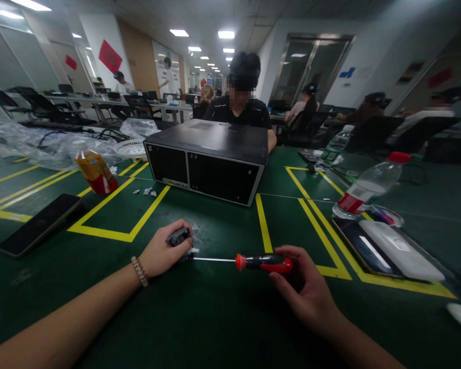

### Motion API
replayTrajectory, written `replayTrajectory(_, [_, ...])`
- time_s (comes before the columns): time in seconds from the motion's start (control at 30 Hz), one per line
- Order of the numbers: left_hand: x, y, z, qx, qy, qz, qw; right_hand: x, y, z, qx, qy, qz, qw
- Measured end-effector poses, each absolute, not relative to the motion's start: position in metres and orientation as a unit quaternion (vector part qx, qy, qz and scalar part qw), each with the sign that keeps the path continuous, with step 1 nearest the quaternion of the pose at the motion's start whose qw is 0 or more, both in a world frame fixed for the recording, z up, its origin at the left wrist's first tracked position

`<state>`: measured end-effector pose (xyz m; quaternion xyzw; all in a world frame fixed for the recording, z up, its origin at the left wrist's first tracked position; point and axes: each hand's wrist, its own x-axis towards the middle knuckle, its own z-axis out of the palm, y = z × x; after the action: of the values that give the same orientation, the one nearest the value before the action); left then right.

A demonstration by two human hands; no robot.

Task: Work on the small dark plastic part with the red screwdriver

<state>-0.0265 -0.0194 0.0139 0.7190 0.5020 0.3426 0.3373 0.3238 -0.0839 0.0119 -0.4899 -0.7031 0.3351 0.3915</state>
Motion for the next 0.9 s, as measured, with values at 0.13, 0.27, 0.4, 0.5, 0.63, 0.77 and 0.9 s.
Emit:
replayTrajectory(0.13, [-0.026,-0.020,0.016,0.714,0.505,0.337,0.349,0.323,-0.086,0.016,-0.473,-0.715,0.340,0.386])
replayTrajectory(0.27, [-0.026,-0.020,0.016,0.712,0.504,0.341,0.351,0.323,-0.085,0.019,-0.471,-0.712,0.351,0.385])
replayTrajectory(0.4, [-0.026,-0.020,0.016,0.713,0.503,0.345,0.346,0.325,-0.084,0.019,-0.491,-0.703,0.336,0.390])
replayTrajectory(0.5, [-0.026,-0.020,0.014,0.714,0.500,0.348,0.345,0.324,-0.082,0.018,-0.493,-0.709,0.321,0.389])
replayTrajectory(0.63, [-0.027,-0.020,0.014,0.717,0.498,0.347,0.344,0.324,-0.083,0.018,-0.503,-0.704,0.322,0.385])
replayTrajectory(0.77, [-0.028,-0.019,0.013,0.720,0.494,0.341,0.349,0.325,-0.083,0.014,-0.511,-0.684,0.343,0.393])
replayTrajectory(0.9, [-0.028,-0.018,0.012,0.723,0.496,0.343,0.338,0.327,-0.082,0.008,-0.503,-0.675,0.358,0.404])
